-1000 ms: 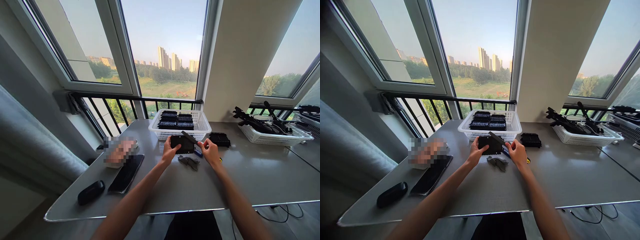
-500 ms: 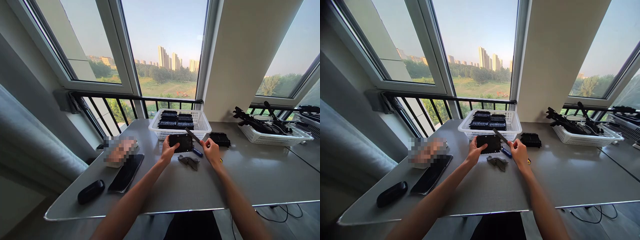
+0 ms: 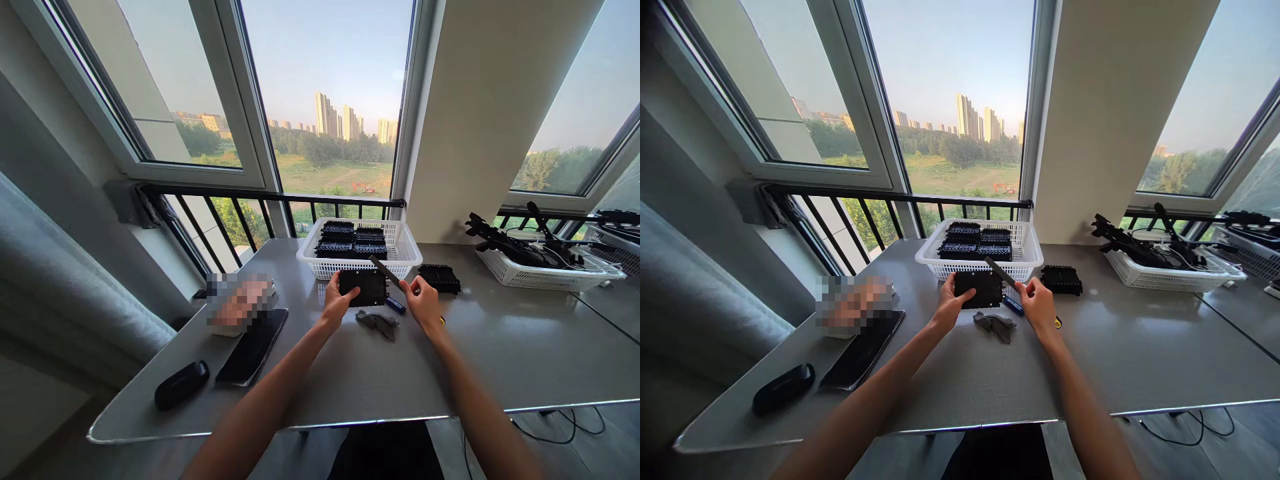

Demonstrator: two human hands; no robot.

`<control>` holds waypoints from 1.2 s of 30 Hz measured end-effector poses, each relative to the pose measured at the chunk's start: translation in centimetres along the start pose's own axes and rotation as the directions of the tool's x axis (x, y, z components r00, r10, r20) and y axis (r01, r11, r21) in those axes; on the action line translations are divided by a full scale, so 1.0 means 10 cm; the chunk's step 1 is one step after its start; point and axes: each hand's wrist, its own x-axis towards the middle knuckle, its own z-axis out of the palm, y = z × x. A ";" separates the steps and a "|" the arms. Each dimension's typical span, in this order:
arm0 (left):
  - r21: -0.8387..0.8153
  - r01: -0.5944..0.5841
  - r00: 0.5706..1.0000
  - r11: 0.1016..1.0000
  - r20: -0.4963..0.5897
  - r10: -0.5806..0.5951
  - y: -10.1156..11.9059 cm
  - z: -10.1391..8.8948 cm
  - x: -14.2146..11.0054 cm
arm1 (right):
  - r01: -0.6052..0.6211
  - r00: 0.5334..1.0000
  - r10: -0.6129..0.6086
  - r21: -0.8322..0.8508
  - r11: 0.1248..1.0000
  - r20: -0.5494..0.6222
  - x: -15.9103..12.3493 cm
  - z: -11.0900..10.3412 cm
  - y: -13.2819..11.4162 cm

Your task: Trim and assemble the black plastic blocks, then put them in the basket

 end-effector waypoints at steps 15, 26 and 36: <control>-0.011 -0.012 0.999 1.000 0.040 0.012 -0.06 -0.01 0.01 | -0.012 1.000 0.012 0.018 1.000 0.008 0.01 -0.02 -0.01; 0.069 -0.017 0.999 0.998 0.036 0.014 -0.04 -0.02 0.01 | -0.008 1.000 0.008 0.001 1.000 -0.010 0.02 -0.05 0.00; 0.111 -0.032 0.996 0.993 0.085 0.023 -0.10 -0.01 -0.01 | 0.083 0.984 -0.076 -0.035 0.996 0.161 -0.06 0.10 -0.06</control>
